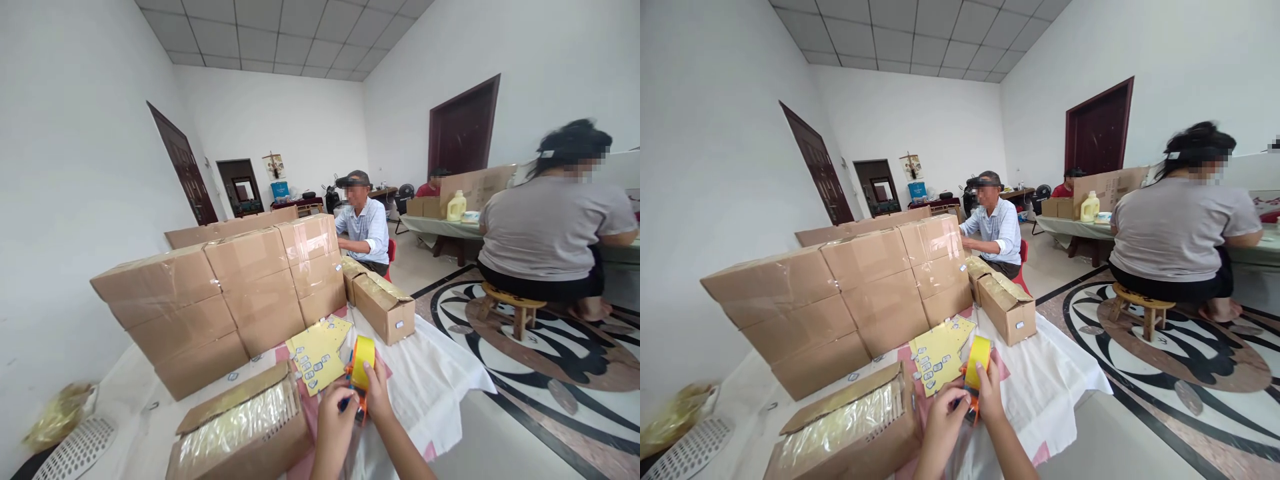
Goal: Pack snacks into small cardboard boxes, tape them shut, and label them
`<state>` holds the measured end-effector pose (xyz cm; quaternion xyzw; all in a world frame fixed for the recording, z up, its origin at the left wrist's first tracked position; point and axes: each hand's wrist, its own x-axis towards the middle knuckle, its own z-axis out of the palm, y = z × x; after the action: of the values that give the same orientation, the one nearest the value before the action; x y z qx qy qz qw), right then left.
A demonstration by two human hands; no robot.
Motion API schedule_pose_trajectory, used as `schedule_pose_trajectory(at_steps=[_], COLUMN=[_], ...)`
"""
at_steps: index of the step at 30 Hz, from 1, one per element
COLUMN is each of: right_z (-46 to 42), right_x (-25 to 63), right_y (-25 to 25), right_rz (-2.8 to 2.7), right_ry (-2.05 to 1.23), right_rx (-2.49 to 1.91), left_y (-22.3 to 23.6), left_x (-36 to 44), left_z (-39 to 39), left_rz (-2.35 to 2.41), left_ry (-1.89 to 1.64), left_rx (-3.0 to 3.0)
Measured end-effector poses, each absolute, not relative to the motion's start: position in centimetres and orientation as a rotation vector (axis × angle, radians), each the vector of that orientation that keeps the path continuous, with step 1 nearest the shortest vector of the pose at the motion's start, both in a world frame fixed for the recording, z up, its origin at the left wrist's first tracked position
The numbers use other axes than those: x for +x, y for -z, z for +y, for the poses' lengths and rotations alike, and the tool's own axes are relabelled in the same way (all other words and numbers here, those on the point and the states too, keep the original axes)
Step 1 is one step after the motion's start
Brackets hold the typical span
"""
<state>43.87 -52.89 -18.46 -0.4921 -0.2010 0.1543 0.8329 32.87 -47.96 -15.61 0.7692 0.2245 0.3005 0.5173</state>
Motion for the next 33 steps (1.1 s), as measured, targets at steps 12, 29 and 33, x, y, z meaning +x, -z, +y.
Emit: schedule_pose_trajectory(at_steps=[12,29,33], right_z=[-52.2,-52.8,-54.4], right_x=[44.8,43.6,41.3], right_y=[20.5,16.3,14.8], right_rz=[-0.286,-0.340,-0.363], right_ry=[-0.309,-0.296,-0.199], right_rx=[-1.149,-1.081,-1.089], left_y=[14.5,16.2,14.4], left_x=[32.4,27.2,25.7], left_z=[-49.6,-50.3,-50.9], left_rz=[0.669,0.686,0.684], left_ry=[-0.604,-0.393,-0.428], left_rx=[1.613,1.477,1.559])
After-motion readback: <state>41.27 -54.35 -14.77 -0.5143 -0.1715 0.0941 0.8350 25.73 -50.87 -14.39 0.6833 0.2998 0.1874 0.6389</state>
